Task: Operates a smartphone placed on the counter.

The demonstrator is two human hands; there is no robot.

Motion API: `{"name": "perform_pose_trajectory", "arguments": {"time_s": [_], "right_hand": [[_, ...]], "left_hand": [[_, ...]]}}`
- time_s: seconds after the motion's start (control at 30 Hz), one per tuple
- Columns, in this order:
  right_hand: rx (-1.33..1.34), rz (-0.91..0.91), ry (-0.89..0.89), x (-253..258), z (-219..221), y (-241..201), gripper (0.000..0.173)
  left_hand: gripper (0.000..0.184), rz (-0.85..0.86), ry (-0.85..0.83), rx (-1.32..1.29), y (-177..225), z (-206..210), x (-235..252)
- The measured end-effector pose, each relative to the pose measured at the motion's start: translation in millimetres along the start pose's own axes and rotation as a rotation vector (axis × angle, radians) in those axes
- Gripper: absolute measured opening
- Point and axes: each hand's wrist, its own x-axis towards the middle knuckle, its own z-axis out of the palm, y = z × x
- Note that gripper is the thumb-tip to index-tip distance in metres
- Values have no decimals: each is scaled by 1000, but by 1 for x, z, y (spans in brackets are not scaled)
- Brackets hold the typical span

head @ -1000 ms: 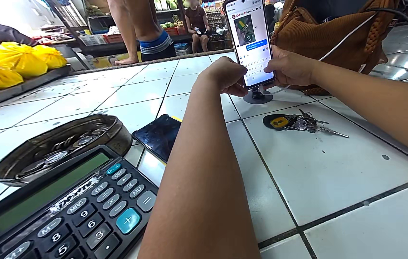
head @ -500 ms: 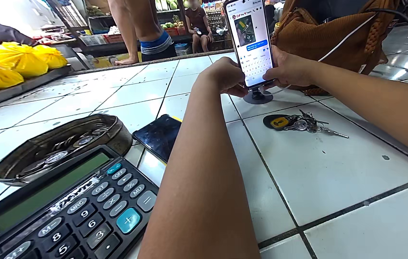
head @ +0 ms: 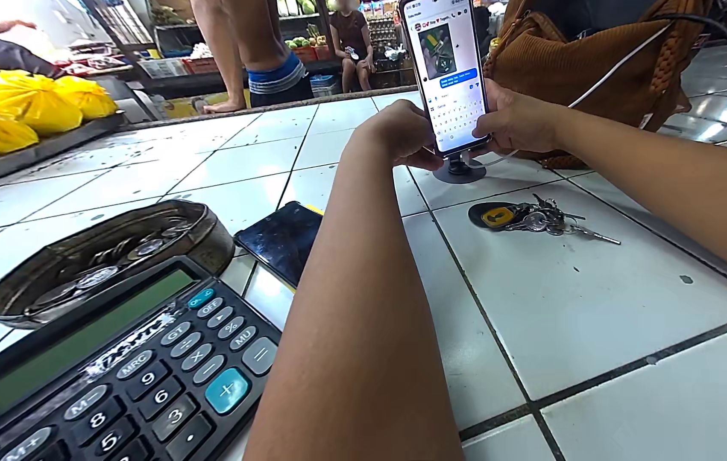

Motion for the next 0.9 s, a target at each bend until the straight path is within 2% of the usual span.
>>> {"name": "perform_pose_trajectory", "arguments": {"time_s": [0.13,0.4,0.53,0.9], "right_hand": [[-2,-16,-4,2,-1,3,58],[11,-30,19,2,1,4,58],[-20,-25,33,2,3,2,58],[-61,-29,70,4,3,0,45]], "left_hand": [[28,-15,-2,-44,0,0,2],[16,-22,29,-6,0,0,4],[17,-18,26,22,0,0,4],[34,-24,10,104,0,0,2]]}}
